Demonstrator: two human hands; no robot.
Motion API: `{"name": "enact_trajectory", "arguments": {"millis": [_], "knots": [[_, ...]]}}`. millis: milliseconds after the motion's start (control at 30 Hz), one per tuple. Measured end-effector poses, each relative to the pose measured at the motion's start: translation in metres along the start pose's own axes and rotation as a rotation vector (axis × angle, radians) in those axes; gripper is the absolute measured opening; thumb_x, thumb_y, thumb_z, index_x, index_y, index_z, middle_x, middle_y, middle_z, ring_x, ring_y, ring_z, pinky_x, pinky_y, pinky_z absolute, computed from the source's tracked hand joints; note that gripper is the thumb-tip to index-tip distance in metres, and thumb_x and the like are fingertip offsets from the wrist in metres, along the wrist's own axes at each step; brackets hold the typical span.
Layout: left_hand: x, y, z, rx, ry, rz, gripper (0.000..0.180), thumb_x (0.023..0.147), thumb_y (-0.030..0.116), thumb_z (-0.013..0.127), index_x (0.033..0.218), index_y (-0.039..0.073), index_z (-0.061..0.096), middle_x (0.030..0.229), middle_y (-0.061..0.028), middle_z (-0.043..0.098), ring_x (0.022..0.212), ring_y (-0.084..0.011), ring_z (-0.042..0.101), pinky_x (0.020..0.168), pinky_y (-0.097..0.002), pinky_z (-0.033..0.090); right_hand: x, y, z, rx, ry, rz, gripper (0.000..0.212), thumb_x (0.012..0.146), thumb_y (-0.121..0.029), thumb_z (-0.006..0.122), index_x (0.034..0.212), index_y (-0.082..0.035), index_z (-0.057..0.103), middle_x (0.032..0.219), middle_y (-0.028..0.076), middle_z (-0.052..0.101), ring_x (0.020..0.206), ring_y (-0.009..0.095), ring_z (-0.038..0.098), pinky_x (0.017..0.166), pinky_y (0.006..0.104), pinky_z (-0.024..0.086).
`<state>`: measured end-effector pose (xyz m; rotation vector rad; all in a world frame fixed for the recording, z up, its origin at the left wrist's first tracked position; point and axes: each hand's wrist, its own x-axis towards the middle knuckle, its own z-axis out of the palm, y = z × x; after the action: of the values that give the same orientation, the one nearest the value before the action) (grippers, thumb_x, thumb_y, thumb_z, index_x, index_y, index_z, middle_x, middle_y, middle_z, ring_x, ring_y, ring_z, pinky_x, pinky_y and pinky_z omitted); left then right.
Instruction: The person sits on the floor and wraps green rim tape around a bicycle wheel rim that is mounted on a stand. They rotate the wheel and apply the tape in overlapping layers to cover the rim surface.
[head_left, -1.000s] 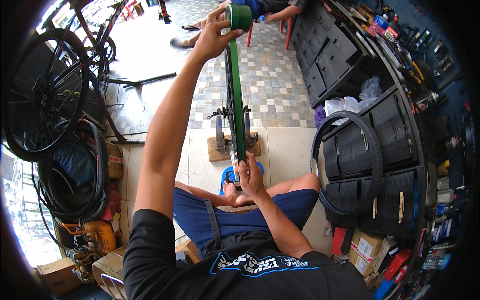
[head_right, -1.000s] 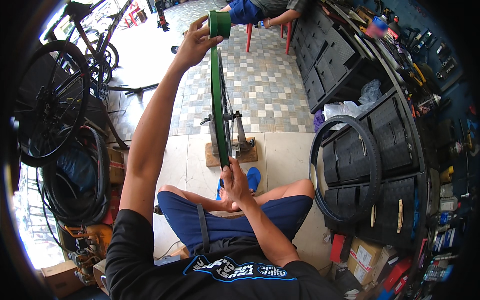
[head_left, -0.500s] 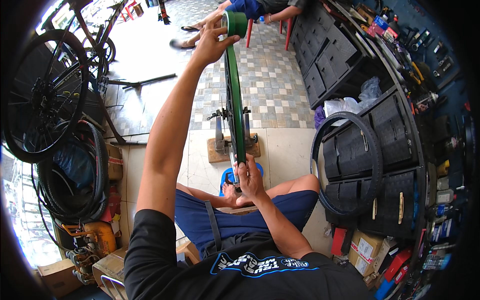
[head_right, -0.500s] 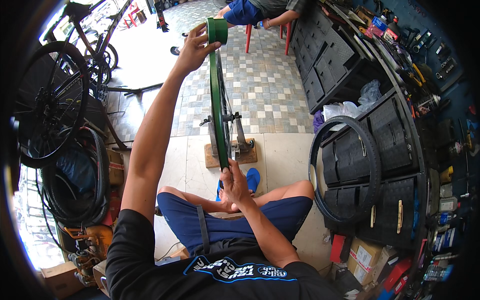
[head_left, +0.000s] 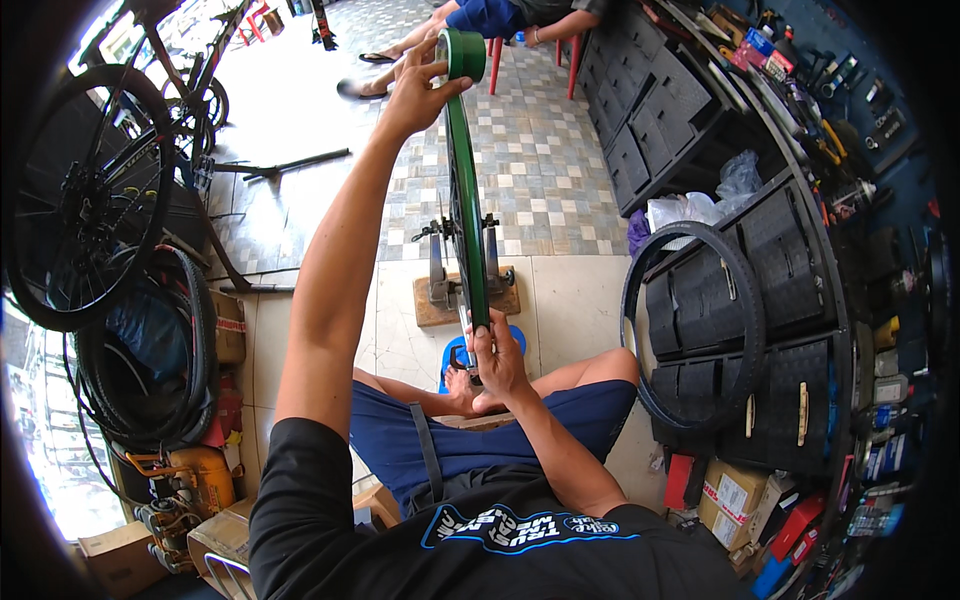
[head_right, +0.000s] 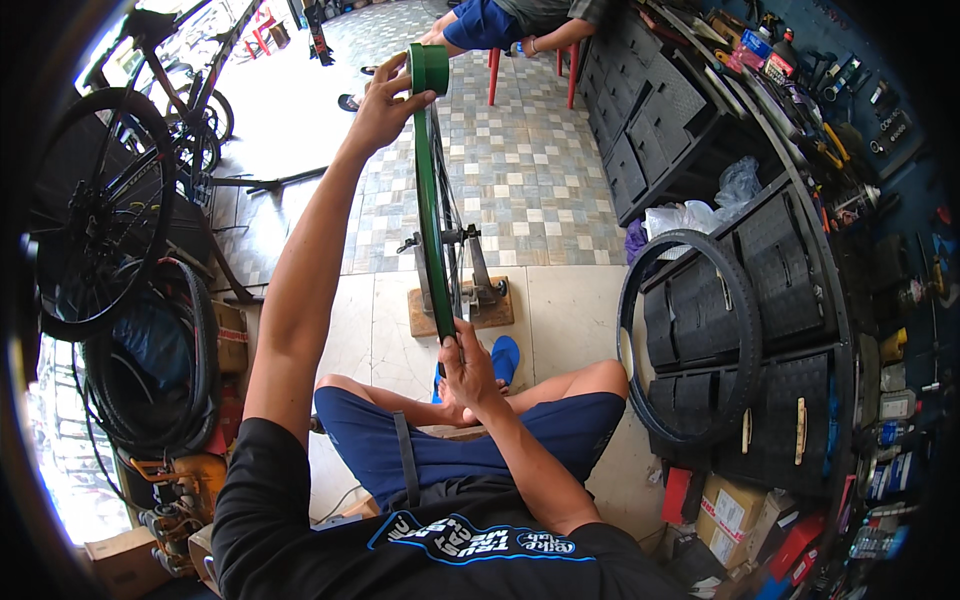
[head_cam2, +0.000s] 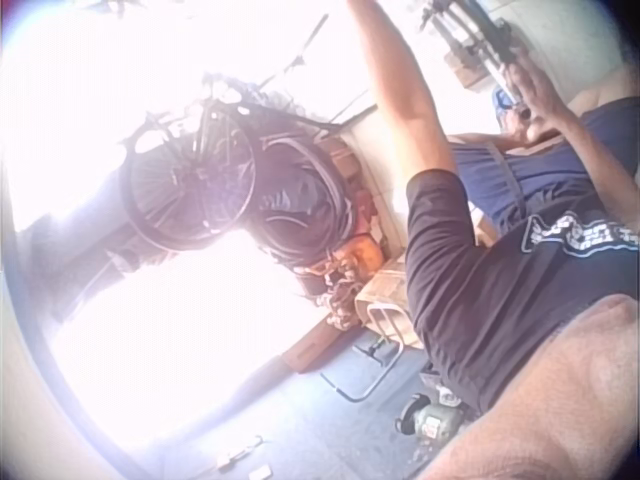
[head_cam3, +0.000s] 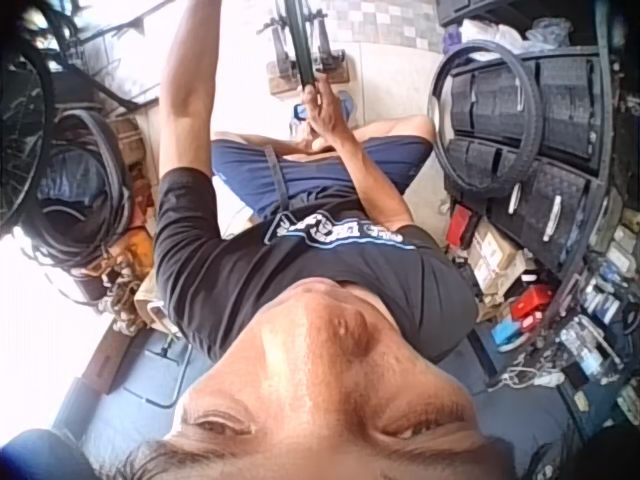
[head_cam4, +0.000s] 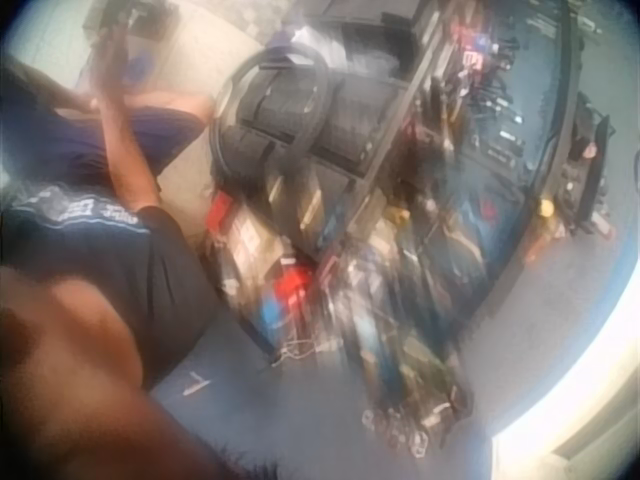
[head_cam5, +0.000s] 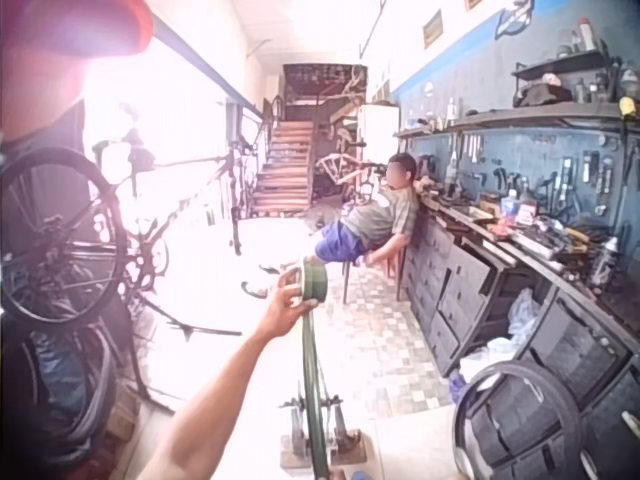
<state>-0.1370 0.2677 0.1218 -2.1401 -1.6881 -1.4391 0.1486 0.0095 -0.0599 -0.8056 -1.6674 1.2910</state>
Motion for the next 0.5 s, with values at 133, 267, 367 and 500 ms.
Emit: {"name": "enact_trajectory", "arguments": {"millis": [133,267,367,500], "knots": [[-0.001,0.004,0.003,0.038,-0.019,-0.036,0.035,0.091,0.04,0.079,0.117,0.015,0.08,0.161,-0.0166,0.037,0.149,-0.0389,0.035,0.112,-0.0515,0.047,0.001,-0.004,-0.001,0.0,0.008,-0.004,0.027,0.113,-0.026,0.044,0.131,-0.006,0.052,0.09,0.001,0.06,0.076,0.009,0.058,0.069,0.0252,0.049],[-0.005,-0.001,0.008,-0.005,-0.024,-0.051,0.041,0.09,0.044,0.079,0.115,0.012,0.081,0.162,-0.0181,0.038,0.149,-0.0399,0.033,0.118,-0.0514,0.036,0.001,-0.007,-0.001,-0.011,0.003,0.004,0.028,0.113,-0.028,0.044,0.131,-0.007,0.052,0.089,0.001,0.06,0.075,0.009,0.058,0.069,0.0255,0.049],[-0.006,-0.005,0.01,-0.03,-0.038,-0.083,0.042,0.09,0.044,0.079,0.116,0.011,0.08,0.162,-0.0182,0.037,0.149,-0.04,0.032,0.119,-0.0516,0.036,0.0,-0.006,-0.001,-0.005,0.003,0.01,0.029,0.113,-0.028,0.044,0.131,-0.007,0.052,0.089,0.001,0.061,0.075,0.009,0.058,0.068,0.0256,0.049],[-0.008,-0.004,0.013,-0.043,-0.043,-0.115,0.044,0.09,0.045,0.079,0.115,0.01,0.08,0.163,-0.0178,0.036,0.149,-0.0401,0.032,0.118,-0.0521,0.037,0.0,-0.002,-0.001,-0.01,0.009,-0.003,0.029,0.113,-0.029,0.044,0.131,-0.007,0.052,0.089,0.001,0.061,0.075,0.009,0.058,0.068,0.0255,0.049]]}}
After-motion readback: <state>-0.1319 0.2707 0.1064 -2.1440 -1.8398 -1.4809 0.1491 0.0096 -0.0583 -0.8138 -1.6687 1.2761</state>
